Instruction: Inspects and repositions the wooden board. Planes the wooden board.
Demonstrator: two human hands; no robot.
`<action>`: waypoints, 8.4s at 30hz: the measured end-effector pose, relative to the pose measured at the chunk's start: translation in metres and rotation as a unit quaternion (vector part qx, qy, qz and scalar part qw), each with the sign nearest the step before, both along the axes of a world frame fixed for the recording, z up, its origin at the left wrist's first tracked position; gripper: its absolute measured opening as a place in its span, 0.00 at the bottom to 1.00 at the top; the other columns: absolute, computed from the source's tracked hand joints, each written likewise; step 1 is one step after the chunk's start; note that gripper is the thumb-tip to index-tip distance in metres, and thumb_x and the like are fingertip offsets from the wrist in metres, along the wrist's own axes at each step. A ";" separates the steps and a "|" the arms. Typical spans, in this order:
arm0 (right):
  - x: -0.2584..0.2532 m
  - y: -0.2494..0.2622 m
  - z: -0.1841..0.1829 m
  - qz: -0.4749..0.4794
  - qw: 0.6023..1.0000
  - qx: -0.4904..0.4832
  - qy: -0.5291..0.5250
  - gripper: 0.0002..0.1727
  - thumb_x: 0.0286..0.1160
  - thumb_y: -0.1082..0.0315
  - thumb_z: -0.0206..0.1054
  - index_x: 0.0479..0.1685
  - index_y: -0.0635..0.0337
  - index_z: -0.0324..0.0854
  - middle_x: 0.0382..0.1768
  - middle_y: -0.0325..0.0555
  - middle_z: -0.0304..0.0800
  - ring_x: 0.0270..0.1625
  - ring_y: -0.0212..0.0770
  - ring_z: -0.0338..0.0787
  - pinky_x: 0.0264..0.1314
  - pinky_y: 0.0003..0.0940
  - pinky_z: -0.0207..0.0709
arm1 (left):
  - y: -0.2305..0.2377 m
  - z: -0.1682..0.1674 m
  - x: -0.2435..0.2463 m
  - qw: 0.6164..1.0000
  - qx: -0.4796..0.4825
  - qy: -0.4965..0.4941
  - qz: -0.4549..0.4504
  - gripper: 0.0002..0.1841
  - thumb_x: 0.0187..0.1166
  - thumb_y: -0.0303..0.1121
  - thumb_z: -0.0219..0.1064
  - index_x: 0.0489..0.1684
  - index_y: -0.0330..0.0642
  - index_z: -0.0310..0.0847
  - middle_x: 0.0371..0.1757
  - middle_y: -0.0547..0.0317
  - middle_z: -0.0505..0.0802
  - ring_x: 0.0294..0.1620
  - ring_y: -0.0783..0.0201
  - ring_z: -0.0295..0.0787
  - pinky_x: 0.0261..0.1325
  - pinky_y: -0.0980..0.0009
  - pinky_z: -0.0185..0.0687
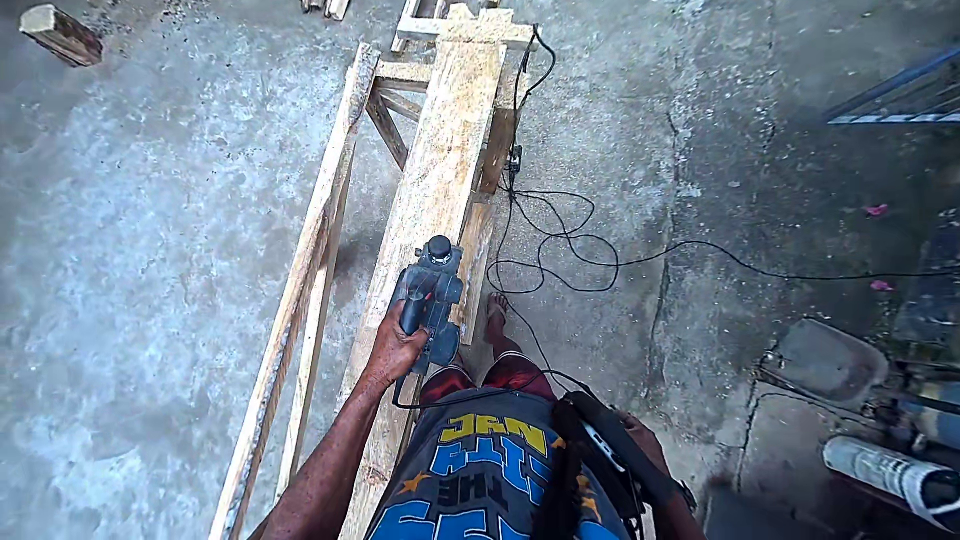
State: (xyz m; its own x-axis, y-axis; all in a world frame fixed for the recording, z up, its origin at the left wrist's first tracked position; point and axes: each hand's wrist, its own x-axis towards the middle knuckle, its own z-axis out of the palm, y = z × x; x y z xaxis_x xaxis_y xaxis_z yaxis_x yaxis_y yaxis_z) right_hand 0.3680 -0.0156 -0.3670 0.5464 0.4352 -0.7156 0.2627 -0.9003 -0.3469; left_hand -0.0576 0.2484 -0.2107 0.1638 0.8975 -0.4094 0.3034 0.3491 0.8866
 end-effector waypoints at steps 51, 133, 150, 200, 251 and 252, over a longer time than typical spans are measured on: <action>0.129 0.212 -0.005 0.065 0.993 -0.080 0.057 0.22 0.83 0.52 0.69 0.65 0.57 0.87 0.50 0.62 0.94 0.53 0.59 0.92 0.61 0.64 0.79 | 0.272 0.008 0.127 0.999 0.004 0.037 -0.001 0.23 0.67 0.28 0.68 0.65 0.42 0.76 0.23 0.59 0.86 0.16 0.64 0.83 0.22 0.67 0.85; -0.271 0.145 -0.026 0.767 0.595 -0.154 0.184 0.26 0.78 0.48 0.65 0.45 0.68 0.87 0.55 0.67 0.90 0.63 0.68 0.88 0.60 0.73 0.77 | -0.067 0.026 -0.032 0.999 0.002 -0.023 0.041 0.23 0.64 0.27 0.68 0.62 0.35 0.78 0.27 0.62 0.88 0.19 0.66 0.83 0.22 0.69 0.84; -0.161 0.174 -0.043 0.703 0.647 -0.259 0.140 0.24 0.77 0.50 0.67 0.51 0.65 0.87 0.58 0.66 0.89 0.66 0.66 0.87 0.62 0.73 0.77 | 0.004 -0.002 0.014 1.000 -0.001 0.005 0.027 0.19 0.66 0.29 0.68 0.59 0.40 0.80 0.25 0.62 0.88 0.19 0.67 0.84 0.25 0.69 0.85; -0.056 0.360 -0.002 0.623 0.740 -0.183 0.175 0.19 0.74 0.61 0.67 0.62 0.54 0.86 0.58 0.58 0.91 0.65 0.63 0.88 0.61 0.69 0.79 | 0.296 0.000 0.128 0.999 0.033 0.029 -0.012 0.23 0.67 0.27 0.67 0.64 0.41 0.77 0.26 0.57 0.87 0.15 0.61 0.83 0.16 0.65 0.84; -0.127 0.216 0.017 0.612 0.760 -0.204 0.076 0.31 0.70 0.49 0.72 0.69 0.60 0.81 0.63 0.63 0.88 0.67 0.65 0.87 0.65 0.70 0.77 | 0.004 -0.001 0.001 1.000 0.007 -0.002 0.025 0.22 0.65 0.28 0.68 0.62 0.35 0.78 0.28 0.60 0.88 0.20 0.65 0.84 0.23 0.68 0.85; -0.124 0.218 0.016 0.611 0.760 -0.206 0.077 0.31 0.71 0.48 0.72 0.68 0.60 0.81 0.62 0.63 0.88 0.67 0.66 0.87 0.64 0.70 0.78 | 0.008 -0.003 0.003 1.000 0.010 -0.003 0.024 0.22 0.65 0.28 0.68 0.61 0.35 0.78 0.28 0.60 0.88 0.20 0.65 0.84 0.23 0.68 0.85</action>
